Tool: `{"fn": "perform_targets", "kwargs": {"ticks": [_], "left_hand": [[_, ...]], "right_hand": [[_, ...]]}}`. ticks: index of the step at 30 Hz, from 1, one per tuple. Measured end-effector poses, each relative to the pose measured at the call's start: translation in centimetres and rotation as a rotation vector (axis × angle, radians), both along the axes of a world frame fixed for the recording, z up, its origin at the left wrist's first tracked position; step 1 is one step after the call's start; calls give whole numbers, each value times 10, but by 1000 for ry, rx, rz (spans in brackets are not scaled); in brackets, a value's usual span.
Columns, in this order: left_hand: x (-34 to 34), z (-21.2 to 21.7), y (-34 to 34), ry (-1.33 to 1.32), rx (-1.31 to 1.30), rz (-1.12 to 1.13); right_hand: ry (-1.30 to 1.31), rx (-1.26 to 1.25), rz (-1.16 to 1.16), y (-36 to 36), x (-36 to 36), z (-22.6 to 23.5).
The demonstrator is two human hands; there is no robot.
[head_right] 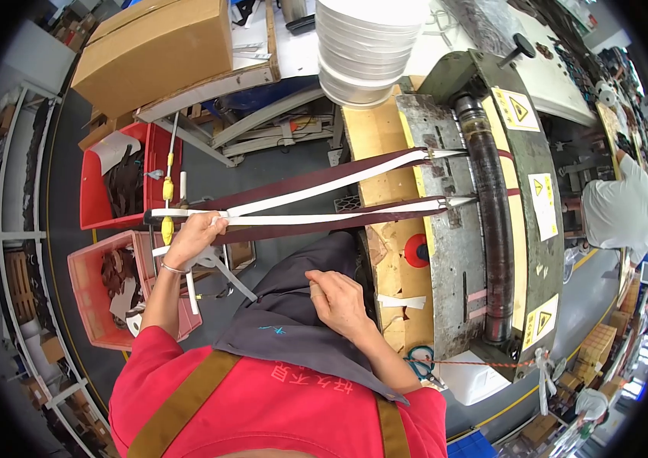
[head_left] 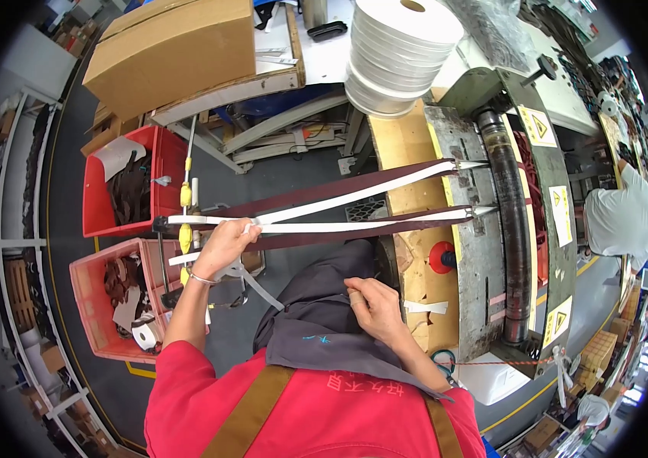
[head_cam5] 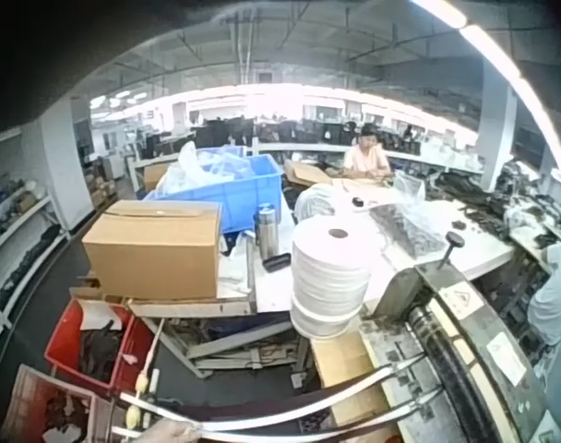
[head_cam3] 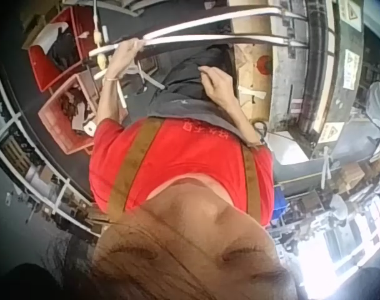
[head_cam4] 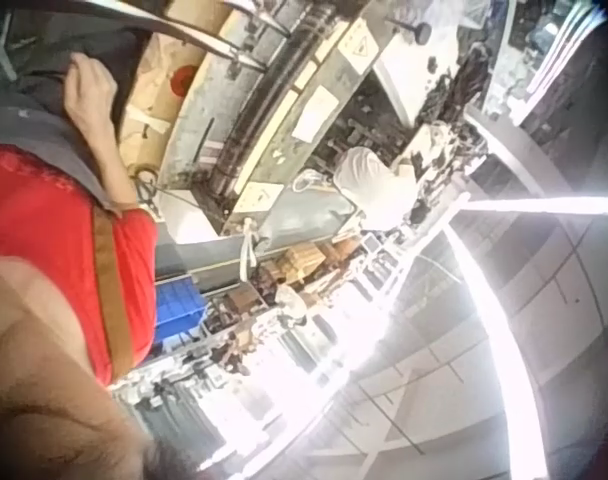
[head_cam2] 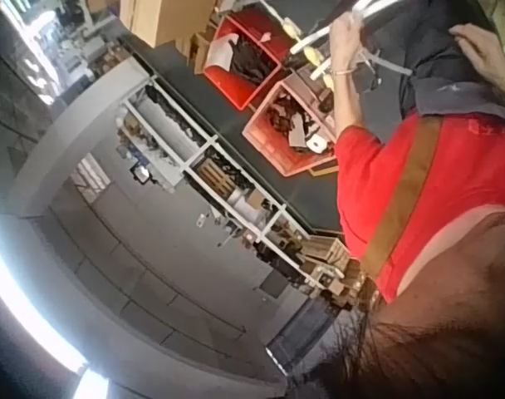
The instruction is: Cutting leather/synthetic straps to length and attaching plastic hardware components at a workshop station.
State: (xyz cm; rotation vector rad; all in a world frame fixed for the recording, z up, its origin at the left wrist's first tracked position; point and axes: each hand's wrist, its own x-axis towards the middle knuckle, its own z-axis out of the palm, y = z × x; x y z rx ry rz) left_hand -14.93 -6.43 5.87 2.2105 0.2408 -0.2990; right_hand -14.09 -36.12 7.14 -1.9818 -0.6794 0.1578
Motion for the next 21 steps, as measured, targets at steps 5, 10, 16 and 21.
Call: {"fn": "perform_targets", "kwargs": {"ticks": [5,10,16,21], "left_hand": [[-19,4,16,33,-492,400],[-39,11,38,-169,-115,496],[-48,70,-11,-547,478,153],[-46,98,-66,-684,7,-269]], "right_hand": [[-49,1,43,5,6,1],[-85,55,64,15,-5,3],[-205,117,249,52,-2,26],[-31,401,523,88,1,37]]}}
